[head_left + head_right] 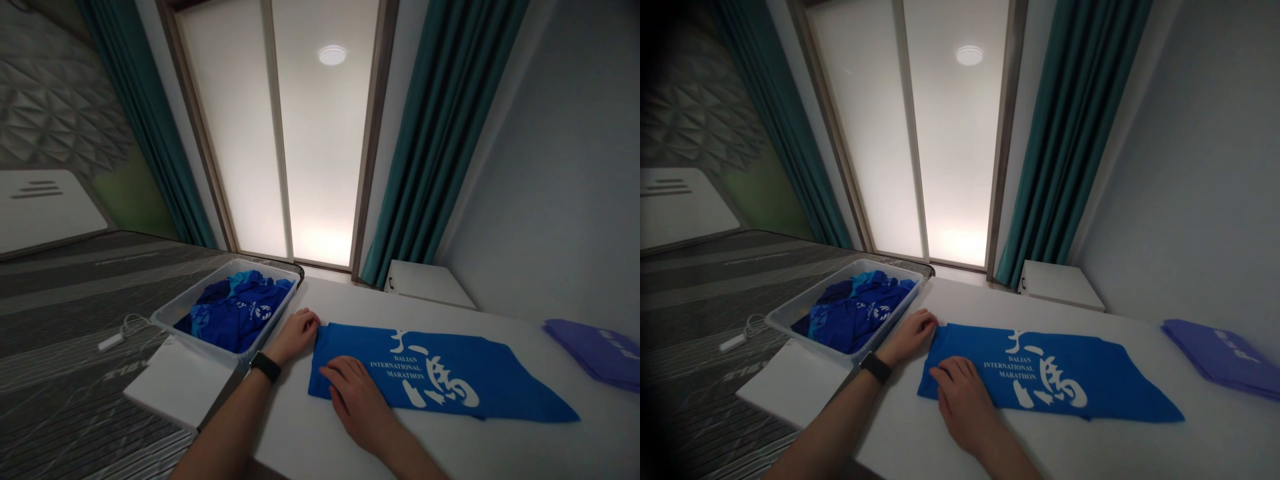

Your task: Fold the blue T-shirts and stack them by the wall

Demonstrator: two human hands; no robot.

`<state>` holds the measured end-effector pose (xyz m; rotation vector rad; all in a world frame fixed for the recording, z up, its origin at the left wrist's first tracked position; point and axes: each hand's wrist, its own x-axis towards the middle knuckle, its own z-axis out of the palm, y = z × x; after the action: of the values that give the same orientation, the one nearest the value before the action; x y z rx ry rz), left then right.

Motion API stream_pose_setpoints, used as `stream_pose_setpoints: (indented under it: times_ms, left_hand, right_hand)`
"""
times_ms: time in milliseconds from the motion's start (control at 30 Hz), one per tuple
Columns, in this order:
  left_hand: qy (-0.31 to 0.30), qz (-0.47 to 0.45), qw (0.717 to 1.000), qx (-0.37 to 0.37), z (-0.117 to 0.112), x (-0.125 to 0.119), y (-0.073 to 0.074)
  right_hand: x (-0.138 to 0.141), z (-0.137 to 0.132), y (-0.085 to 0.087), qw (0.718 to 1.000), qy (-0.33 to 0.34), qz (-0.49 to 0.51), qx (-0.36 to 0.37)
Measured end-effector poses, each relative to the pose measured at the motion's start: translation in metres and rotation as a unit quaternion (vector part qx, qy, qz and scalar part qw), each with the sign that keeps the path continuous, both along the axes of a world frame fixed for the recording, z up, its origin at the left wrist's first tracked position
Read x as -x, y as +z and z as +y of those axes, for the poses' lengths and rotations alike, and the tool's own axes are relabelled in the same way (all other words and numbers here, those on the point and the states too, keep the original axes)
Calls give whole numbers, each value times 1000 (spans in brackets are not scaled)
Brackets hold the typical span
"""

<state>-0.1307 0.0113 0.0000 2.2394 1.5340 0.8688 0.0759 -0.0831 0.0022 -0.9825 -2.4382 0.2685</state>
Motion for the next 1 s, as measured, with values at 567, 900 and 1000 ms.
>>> stream_pose_setpoints:
  times_ms: [567,900,1000]
  left_hand:
    - [-104,61,988,98,-18,-3,17]
    - [-13,-34,999,39,-2,-9,-7]
    - [3,-75,997,11,8,-12,-13]
  right_hand:
    - [6,-10,-2,996,37,-78,8]
    - [6,-12,1,995,36,-85,25]
    - [6,-13,5,995,39,-75,45]
